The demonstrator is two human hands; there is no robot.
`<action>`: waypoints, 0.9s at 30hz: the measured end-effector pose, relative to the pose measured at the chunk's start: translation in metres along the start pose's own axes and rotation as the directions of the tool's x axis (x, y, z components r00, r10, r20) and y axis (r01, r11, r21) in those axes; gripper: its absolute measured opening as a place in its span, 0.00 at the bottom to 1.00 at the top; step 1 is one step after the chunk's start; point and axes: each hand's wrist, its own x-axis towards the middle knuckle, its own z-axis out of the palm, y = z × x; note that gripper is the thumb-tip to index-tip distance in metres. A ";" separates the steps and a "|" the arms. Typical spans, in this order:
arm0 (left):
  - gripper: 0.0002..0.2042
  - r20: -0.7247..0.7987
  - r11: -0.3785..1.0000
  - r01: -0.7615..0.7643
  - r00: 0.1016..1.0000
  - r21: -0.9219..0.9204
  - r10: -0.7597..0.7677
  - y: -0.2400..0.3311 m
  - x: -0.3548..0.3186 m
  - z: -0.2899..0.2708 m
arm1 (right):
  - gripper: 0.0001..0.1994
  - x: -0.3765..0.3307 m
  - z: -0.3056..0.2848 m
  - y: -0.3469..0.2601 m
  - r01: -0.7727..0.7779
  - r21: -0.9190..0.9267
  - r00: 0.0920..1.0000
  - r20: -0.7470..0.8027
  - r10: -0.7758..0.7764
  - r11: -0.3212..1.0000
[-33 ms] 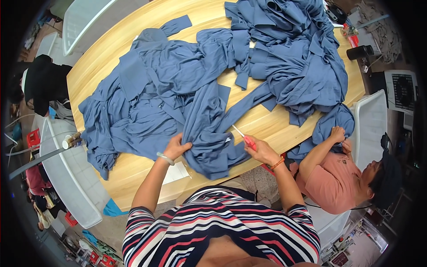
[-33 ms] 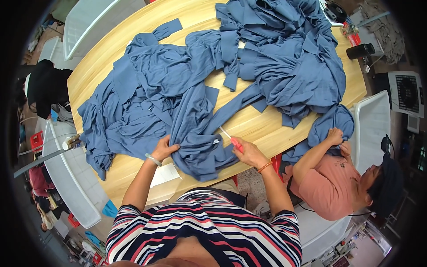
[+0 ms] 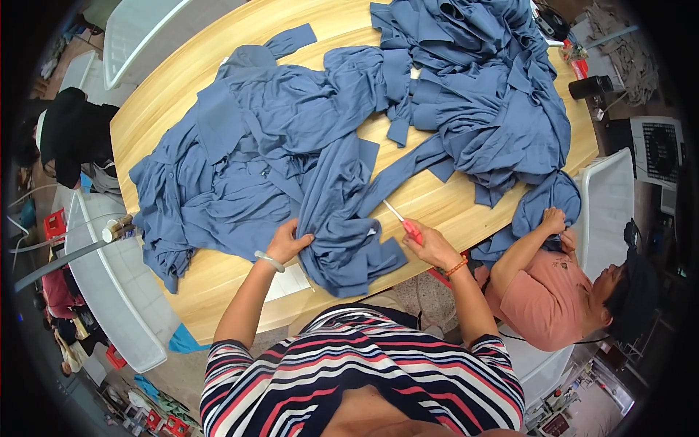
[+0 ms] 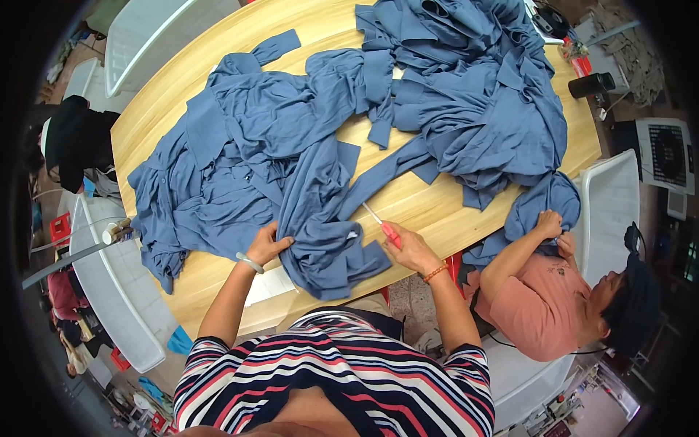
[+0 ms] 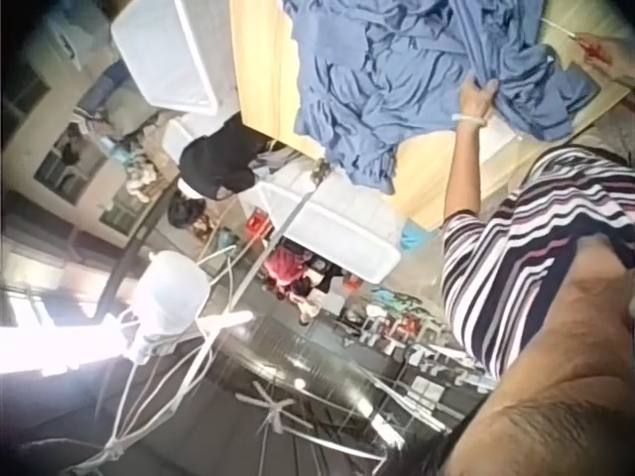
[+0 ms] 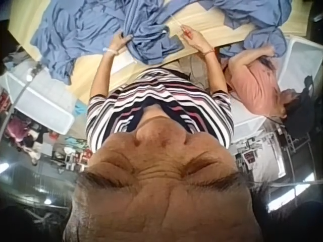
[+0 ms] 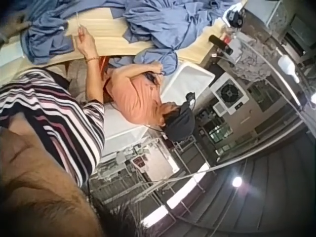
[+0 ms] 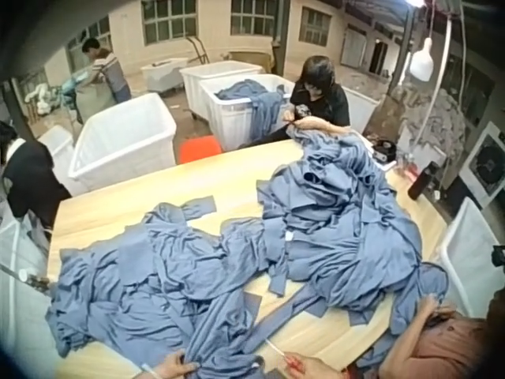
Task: Trimming excess threads from blue fabric garment pieces using scissors at a factory workbench.
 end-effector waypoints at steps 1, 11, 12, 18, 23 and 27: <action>0.27 -0.057 0.957 0.107 0.994 0.270 -0.095 0.012 -0.010 -0.008 | 0.25 0.002 -0.005 -0.003 -0.016 -0.031 0.996 -0.085 0.013 0.999; 0.37 -0.814 0.891 0.219 0.532 0.398 0.233 0.027 0.101 -0.045 | 0.24 -0.003 -0.033 -0.028 -0.039 -0.053 0.972 -0.232 0.026 0.998; 0.37 -0.825 0.893 0.226 0.517 0.390 0.229 0.026 0.102 -0.057 | 0.24 -0.004 -0.031 -0.025 0.009 -0.099 0.970 -0.240 -0.033 0.995; 0.10 -0.676 0.722 -0.683 0.585 -0.111 0.449 0.043 0.033 -0.075 | 0.24 -0.011 -0.030 -0.036 0.028 -0.014 0.972 -0.233 -0.030 1.000; 0.12 -0.449 0.882 -0.404 0.759 0.242 0.471 0.023 -0.071 -0.102 | 0.22 -0.006 -0.025 -0.063 0.080 -0.067 0.977 -0.192 -0.092 0.995; 0.15 -0.510 0.742 0.139 0.807 0.656 0.299 -0.021 -0.080 -0.095 | 0.21 0.014 0.000 -0.098 0.161 -0.081 0.970 -0.173 -0.173 0.984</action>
